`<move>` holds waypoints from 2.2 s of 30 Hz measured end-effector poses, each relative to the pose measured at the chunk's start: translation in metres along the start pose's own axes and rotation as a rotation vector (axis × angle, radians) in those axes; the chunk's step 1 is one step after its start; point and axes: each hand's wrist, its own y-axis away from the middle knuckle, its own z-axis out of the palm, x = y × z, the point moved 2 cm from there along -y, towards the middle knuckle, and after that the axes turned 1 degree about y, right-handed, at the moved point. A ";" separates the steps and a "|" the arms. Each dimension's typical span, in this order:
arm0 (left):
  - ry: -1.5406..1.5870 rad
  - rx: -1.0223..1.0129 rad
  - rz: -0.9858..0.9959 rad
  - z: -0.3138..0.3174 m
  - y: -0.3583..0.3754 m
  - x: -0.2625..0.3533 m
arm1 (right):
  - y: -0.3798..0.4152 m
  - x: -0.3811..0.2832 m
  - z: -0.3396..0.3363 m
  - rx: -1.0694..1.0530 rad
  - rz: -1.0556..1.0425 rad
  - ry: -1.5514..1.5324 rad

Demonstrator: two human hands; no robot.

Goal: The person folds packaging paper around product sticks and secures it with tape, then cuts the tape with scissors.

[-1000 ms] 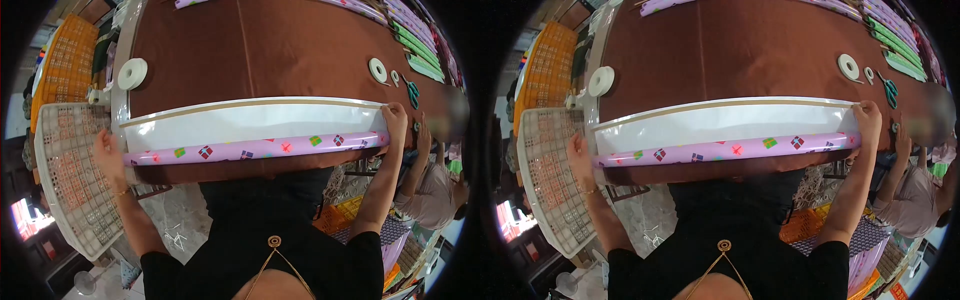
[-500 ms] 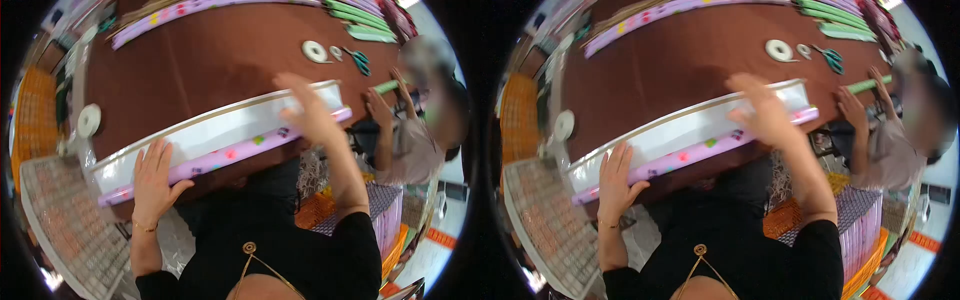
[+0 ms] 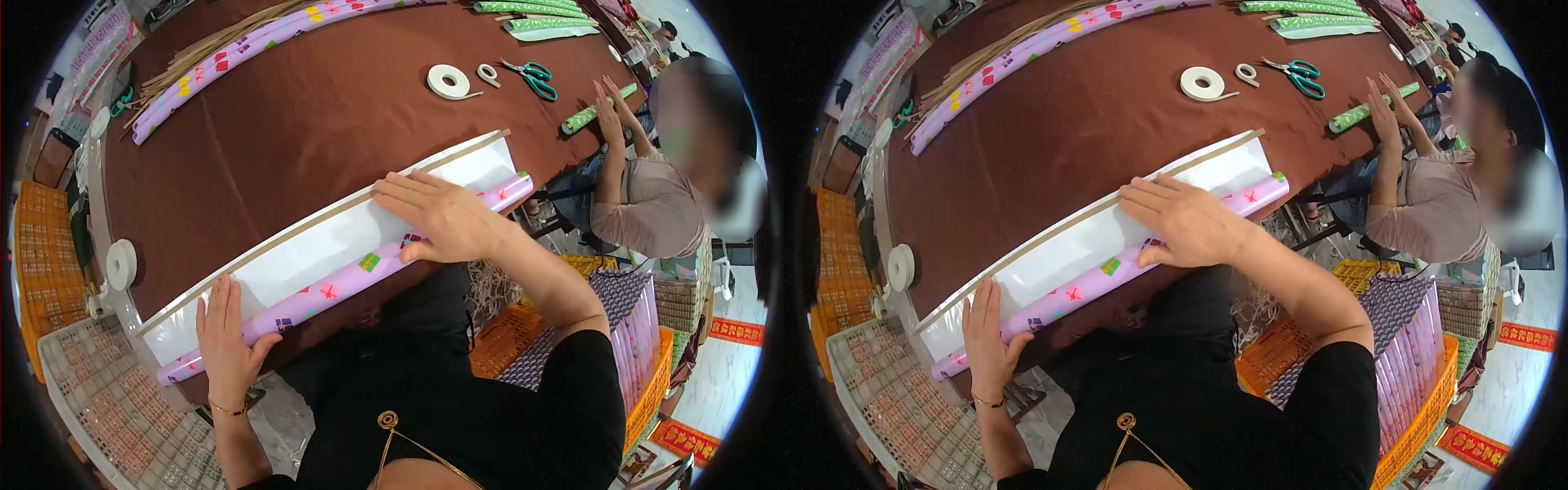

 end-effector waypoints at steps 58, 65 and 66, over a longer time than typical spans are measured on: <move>0.251 0.039 0.044 -0.083 -0.027 -0.005 | -0.032 0.061 -0.093 0.310 -0.091 0.549; -0.025 0.421 0.136 -0.118 -0.030 -0.012 | -0.041 0.037 -0.111 0.273 -0.050 0.376; 0.072 0.236 0.126 -0.118 -0.031 -0.007 | -0.035 0.069 -0.111 0.391 -0.128 0.589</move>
